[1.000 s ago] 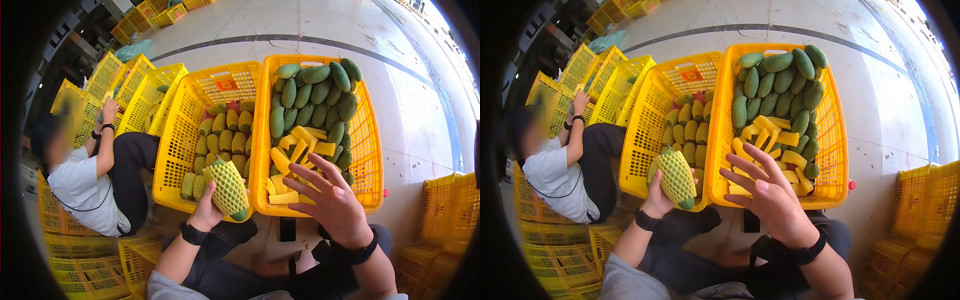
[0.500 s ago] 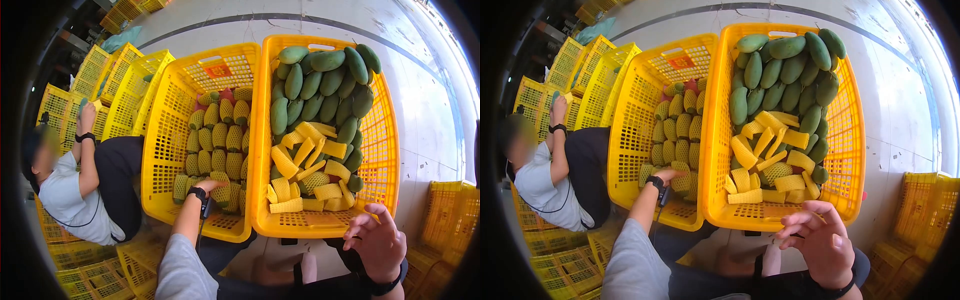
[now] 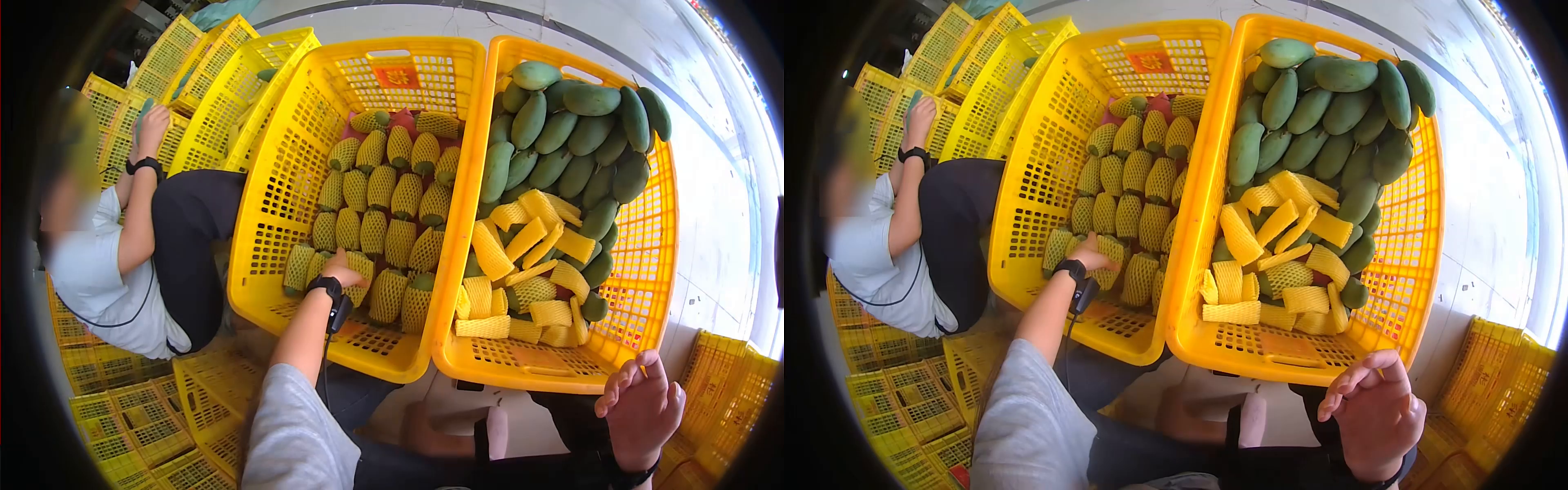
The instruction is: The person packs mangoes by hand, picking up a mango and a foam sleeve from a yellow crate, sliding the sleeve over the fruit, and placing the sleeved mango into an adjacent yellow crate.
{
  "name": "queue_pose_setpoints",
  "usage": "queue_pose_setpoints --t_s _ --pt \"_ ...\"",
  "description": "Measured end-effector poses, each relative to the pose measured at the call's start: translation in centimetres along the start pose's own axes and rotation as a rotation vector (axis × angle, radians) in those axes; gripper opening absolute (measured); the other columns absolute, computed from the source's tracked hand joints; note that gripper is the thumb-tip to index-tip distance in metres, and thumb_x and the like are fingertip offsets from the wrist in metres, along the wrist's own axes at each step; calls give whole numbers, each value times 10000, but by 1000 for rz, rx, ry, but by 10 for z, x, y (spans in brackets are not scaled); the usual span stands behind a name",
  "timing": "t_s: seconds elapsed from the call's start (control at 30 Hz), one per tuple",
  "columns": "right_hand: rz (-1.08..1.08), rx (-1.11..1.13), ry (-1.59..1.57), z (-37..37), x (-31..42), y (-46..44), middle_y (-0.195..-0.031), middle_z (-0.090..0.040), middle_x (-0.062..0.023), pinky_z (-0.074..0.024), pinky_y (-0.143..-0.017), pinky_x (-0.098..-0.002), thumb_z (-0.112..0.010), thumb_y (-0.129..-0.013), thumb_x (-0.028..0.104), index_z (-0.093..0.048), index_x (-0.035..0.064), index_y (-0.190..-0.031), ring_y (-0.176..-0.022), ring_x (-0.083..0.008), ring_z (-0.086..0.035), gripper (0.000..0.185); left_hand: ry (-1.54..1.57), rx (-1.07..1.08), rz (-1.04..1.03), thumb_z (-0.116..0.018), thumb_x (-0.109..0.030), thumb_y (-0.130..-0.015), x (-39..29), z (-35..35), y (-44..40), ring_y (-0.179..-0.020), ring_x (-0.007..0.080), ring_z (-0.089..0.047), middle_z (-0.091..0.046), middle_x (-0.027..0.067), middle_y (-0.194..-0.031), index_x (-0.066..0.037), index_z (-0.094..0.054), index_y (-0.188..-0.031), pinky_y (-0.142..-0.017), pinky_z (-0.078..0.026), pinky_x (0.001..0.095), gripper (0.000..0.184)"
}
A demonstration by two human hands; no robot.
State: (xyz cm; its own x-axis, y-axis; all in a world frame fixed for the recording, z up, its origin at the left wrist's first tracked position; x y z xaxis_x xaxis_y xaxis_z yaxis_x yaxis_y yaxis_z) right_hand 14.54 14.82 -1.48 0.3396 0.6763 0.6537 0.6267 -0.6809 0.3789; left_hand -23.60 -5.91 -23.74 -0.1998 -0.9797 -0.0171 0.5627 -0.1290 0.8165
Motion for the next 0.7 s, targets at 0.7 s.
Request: queue_pose_setpoints --t_s 0.7 --pt "-62 137 159 12 -1 -6 -865 -420 -77 -377 -529 -324 -371 -868 379 -351 47 -1106 -629 -184 -385 409 433 -173 -560 -673 -431 -662 -133 -21 -42 -1086 365 -448 -397 291 -1206 90 -75 -1304 -905 -370 368 1020"
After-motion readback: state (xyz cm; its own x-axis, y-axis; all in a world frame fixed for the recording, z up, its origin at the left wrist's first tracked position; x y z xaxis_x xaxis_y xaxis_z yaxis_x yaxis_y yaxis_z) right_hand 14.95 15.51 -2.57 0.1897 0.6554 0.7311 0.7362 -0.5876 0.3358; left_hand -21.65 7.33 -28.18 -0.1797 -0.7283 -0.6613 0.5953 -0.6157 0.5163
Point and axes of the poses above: each hand's wrist, its own y-axis away from the middle knuckle, its own z-axis out of the back of the hand, x = y × z, the point moved 5 cm from there along -y, towards the middle knuckle
